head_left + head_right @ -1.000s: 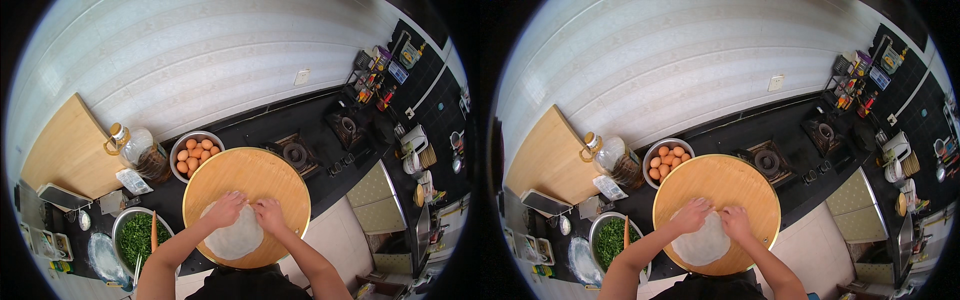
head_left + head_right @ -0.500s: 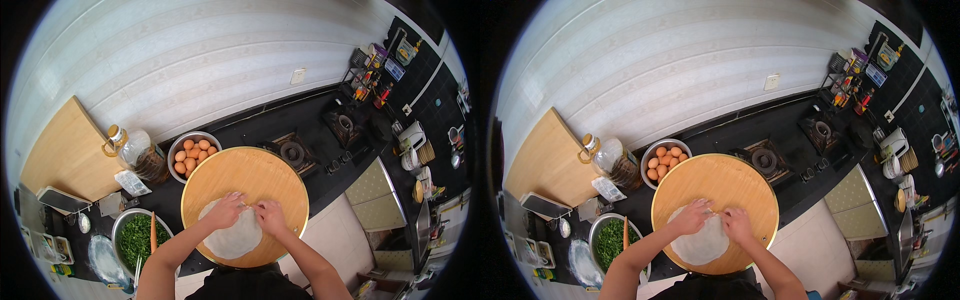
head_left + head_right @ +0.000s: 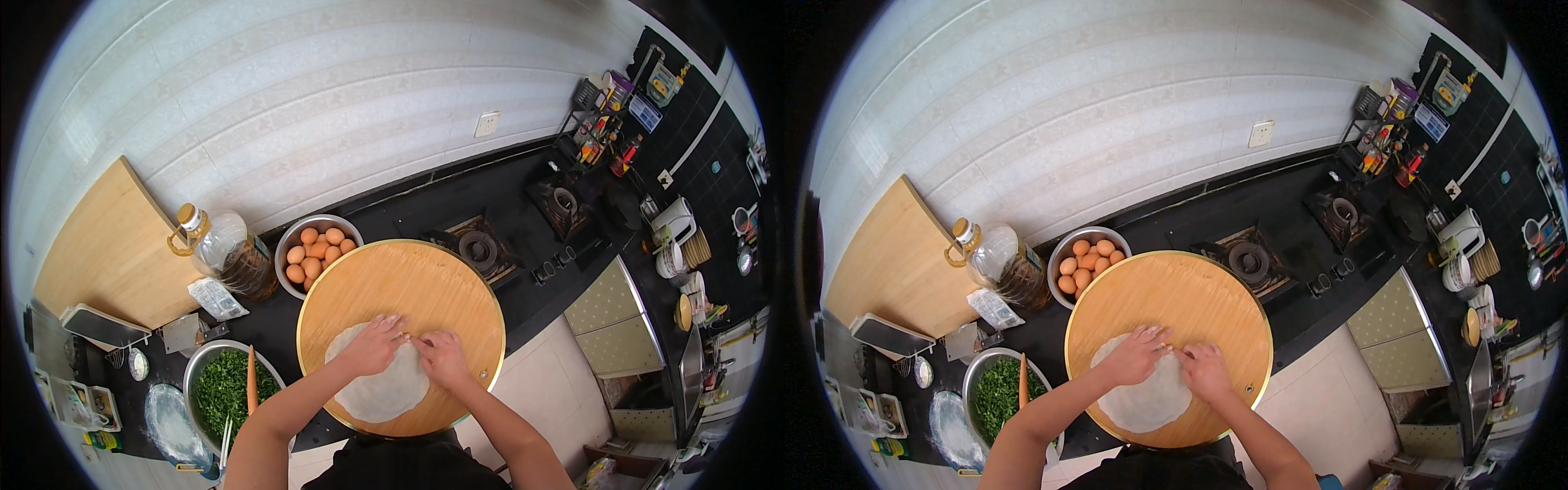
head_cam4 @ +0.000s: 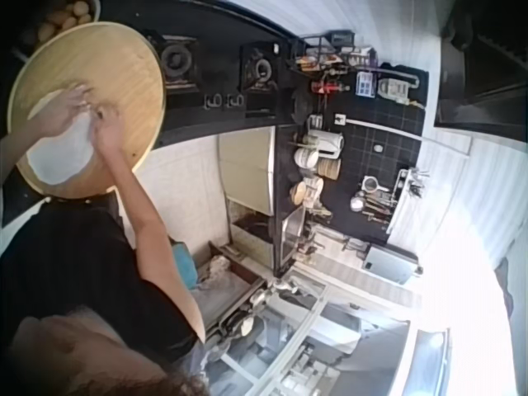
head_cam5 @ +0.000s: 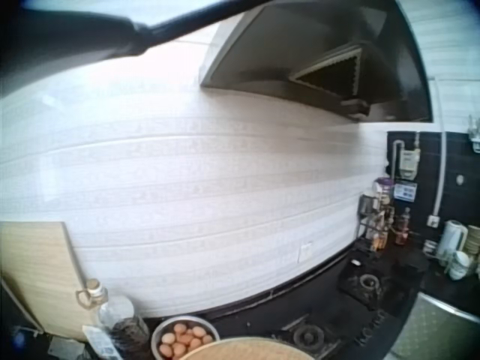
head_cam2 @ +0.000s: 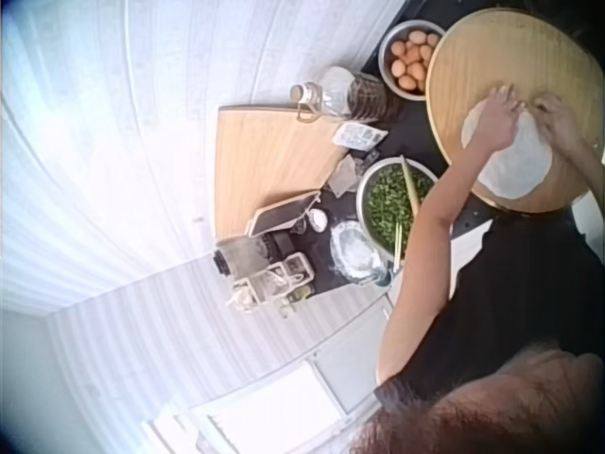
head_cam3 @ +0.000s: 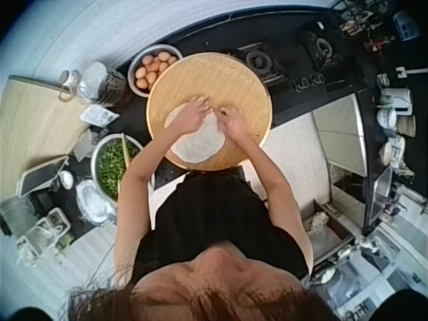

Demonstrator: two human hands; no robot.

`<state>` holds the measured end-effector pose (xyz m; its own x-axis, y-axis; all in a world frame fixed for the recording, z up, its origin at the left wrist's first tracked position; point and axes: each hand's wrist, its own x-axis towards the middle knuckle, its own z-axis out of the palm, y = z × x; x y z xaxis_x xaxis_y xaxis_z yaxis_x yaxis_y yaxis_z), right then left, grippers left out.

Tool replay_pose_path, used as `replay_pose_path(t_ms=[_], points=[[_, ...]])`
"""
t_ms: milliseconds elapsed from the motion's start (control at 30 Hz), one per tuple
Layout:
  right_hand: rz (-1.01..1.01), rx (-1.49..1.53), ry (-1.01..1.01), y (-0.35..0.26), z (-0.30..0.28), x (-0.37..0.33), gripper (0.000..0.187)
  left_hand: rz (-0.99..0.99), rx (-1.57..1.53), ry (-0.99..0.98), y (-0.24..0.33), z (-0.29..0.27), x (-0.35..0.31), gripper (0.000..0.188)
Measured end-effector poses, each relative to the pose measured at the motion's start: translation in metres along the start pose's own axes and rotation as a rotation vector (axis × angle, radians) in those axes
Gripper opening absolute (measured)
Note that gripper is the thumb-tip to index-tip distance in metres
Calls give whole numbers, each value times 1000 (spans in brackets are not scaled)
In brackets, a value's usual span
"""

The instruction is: The person uses a wooden rolling pin to flatten a piece of dough on a floured surface. They then transfer the flattened dough to a round wooden board and continue to roll and stretch it into a larger, thinner circular shape.

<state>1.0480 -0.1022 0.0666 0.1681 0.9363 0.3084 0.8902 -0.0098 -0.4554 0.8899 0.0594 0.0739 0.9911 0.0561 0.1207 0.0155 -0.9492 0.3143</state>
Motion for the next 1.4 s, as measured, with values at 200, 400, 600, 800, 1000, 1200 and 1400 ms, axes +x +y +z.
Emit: replay_pose_path(t_ms=[200,400,600,800,1000,1200,1400], points=[[148,64,58,0,2,-1,30,-39,-67,11,5,-1,2,48],[219,146,139,2,7,-6,29,-54,-217,32,2,3,0,43],[36,-70,-45,-5,-3,-10,34,-72,-222,37,3,5,-4,44],[14,-48,-64,-7,-2,-10,33,-69,-194,31,8,2,0,47],[163,76,50,-7,-3,0,30,-312,-223,219,-21,2,-15,48],[142,95,67,-11,21,37,26,-340,-175,213,-23,0,-22,49],[200,179,94,-13,42,47,17,-330,-224,276,-25,3,-24,44]])
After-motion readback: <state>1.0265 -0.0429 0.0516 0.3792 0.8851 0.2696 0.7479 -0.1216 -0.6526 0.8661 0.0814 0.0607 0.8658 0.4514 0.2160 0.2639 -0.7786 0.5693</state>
